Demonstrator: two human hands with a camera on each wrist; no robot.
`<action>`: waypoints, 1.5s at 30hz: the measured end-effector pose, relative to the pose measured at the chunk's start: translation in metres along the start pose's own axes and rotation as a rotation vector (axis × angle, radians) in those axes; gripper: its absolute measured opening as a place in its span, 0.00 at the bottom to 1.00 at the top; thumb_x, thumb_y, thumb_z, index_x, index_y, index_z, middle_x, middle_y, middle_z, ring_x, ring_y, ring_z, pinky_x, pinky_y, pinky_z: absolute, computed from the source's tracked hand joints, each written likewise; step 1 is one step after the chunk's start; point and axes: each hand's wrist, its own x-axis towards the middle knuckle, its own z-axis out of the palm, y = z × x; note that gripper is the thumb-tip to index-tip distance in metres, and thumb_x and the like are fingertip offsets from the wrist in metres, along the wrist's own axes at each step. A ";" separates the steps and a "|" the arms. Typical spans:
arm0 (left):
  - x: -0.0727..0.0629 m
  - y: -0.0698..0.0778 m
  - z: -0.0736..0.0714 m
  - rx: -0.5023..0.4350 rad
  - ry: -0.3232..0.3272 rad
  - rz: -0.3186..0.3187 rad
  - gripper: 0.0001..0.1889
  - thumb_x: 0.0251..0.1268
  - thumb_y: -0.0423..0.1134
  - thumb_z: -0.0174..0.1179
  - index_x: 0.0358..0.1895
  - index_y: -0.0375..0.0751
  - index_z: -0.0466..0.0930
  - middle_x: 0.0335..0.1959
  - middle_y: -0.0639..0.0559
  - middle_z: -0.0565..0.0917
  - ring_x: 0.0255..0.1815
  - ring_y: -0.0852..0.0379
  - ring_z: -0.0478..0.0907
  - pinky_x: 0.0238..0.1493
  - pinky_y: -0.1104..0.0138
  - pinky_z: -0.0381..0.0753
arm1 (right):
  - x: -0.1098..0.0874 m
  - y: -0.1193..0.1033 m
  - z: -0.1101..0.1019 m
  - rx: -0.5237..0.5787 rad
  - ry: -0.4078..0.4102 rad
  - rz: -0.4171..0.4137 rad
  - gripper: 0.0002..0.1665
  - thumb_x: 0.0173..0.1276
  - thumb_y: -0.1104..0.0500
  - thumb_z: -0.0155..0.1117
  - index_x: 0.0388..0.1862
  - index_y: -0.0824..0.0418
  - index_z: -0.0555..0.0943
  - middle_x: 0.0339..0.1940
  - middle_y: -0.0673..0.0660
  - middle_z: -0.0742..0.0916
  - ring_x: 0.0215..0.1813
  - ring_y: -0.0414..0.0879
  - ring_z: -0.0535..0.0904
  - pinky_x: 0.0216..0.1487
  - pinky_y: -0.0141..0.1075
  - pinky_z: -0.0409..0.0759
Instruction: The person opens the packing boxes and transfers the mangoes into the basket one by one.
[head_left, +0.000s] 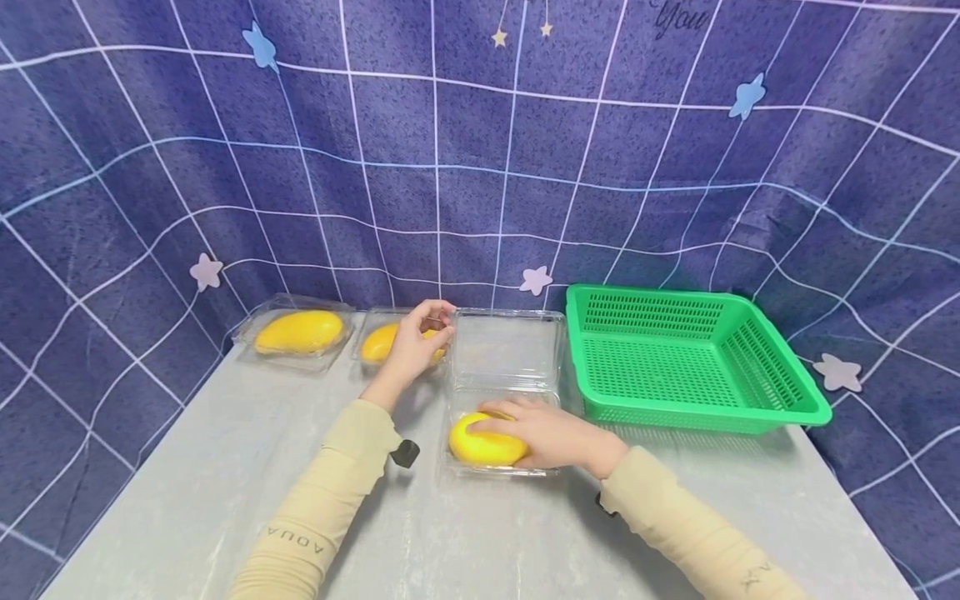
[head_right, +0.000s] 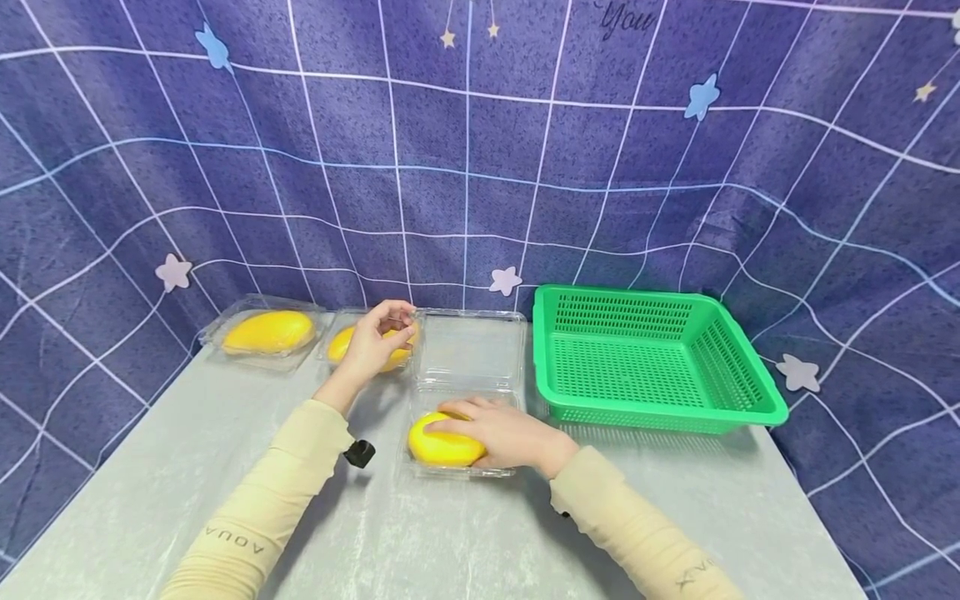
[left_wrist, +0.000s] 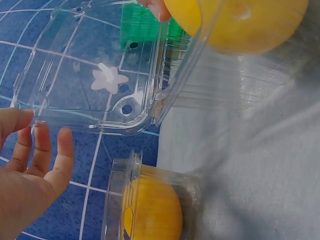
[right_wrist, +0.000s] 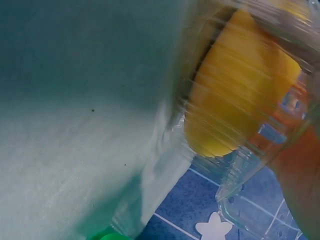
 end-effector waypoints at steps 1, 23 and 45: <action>0.000 0.000 0.000 0.000 0.000 -0.002 0.16 0.59 0.20 0.57 0.51 0.26 0.73 0.39 0.29 0.73 0.37 0.42 0.75 0.37 0.45 0.83 | 0.000 0.000 0.000 -0.006 0.003 -0.007 0.48 0.53 0.46 0.73 0.71 0.37 0.60 0.68 0.49 0.70 0.66 0.48 0.66 0.64 0.47 0.71; 0.004 -0.001 -0.002 0.004 -0.002 0.002 0.16 0.58 0.21 0.57 0.51 0.27 0.73 0.37 0.34 0.73 0.36 0.48 0.75 0.29 0.66 0.85 | 0.007 0.001 -0.001 -0.036 0.014 -0.098 0.44 0.52 0.51 0.72 0.68 0.39 0.64 0.69 0.54 0.69 0.63 0.50 0.68 0.60 0.43 0.75; 0.002 -0.005 -0.002 -0.026 -0.009 -0.017 0.17 0.58 0.21 0.58 0.52 0.25 0.72 0.39 0.29 0.73 0.37 0.45 0.76 0.30 0.64 0.86 | 0.004 0.000 -0.009 -0.061 0.102 -0.097 0.48 0.47 0.48 0.75 0.67 0.40 0.65 0.68 0.51 0.70 0.60 0.49 0.70 0.58 0.43 0.76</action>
